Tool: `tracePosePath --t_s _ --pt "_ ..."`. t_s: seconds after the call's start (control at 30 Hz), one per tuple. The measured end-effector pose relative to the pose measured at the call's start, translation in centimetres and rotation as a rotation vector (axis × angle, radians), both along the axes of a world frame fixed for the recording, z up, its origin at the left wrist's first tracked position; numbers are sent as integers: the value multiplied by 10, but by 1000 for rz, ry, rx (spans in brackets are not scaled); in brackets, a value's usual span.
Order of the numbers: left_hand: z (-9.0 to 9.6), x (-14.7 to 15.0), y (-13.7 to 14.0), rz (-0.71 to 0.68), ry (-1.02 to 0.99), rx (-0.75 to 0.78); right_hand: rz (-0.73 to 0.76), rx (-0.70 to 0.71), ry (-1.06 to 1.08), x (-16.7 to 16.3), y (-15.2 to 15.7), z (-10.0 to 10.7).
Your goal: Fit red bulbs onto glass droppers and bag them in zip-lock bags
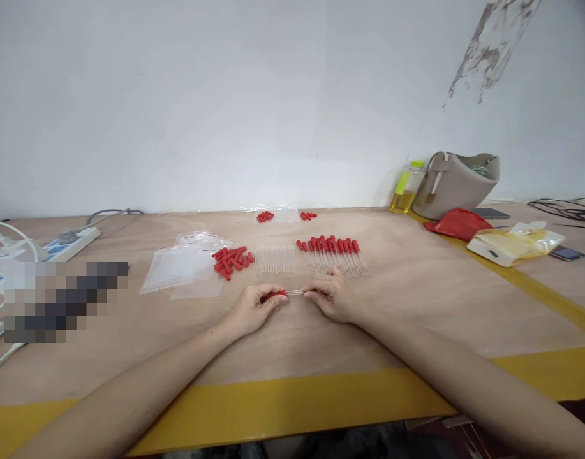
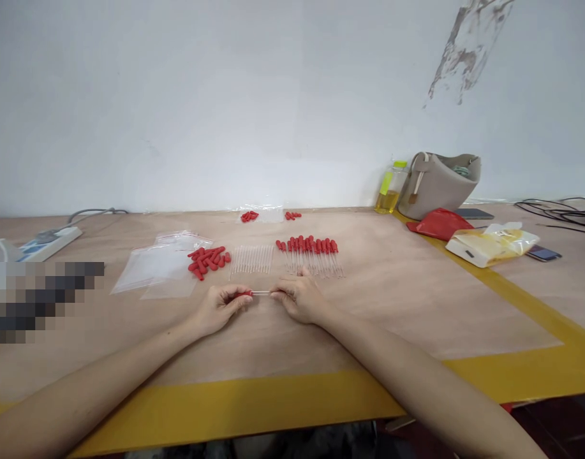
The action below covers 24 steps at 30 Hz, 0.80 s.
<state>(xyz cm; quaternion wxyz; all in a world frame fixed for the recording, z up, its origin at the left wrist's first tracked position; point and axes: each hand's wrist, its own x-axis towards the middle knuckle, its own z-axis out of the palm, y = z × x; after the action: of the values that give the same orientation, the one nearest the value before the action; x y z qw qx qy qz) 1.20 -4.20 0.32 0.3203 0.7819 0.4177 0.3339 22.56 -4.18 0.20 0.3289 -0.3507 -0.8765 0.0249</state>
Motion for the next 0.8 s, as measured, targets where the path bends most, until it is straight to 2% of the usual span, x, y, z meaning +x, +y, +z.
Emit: tracePosePath --t_s 0.17,0.37,0.53,0.63,0.8 --pt "2 -1 -4 -65 79 28 52 -2 -62 5 7 1" --pt "4 1 -5 -117 154 59 56 104 -172 8 12 3" --pt "7 2 -5 -45 216 116 -29 164 -214 5 5 6" --pt "6 1 -5 -9 240 171 -63 131 -219 1 1 8" --pt "3 0 -6 -78 289 225 -26 -21 -242 -2 -5 13"
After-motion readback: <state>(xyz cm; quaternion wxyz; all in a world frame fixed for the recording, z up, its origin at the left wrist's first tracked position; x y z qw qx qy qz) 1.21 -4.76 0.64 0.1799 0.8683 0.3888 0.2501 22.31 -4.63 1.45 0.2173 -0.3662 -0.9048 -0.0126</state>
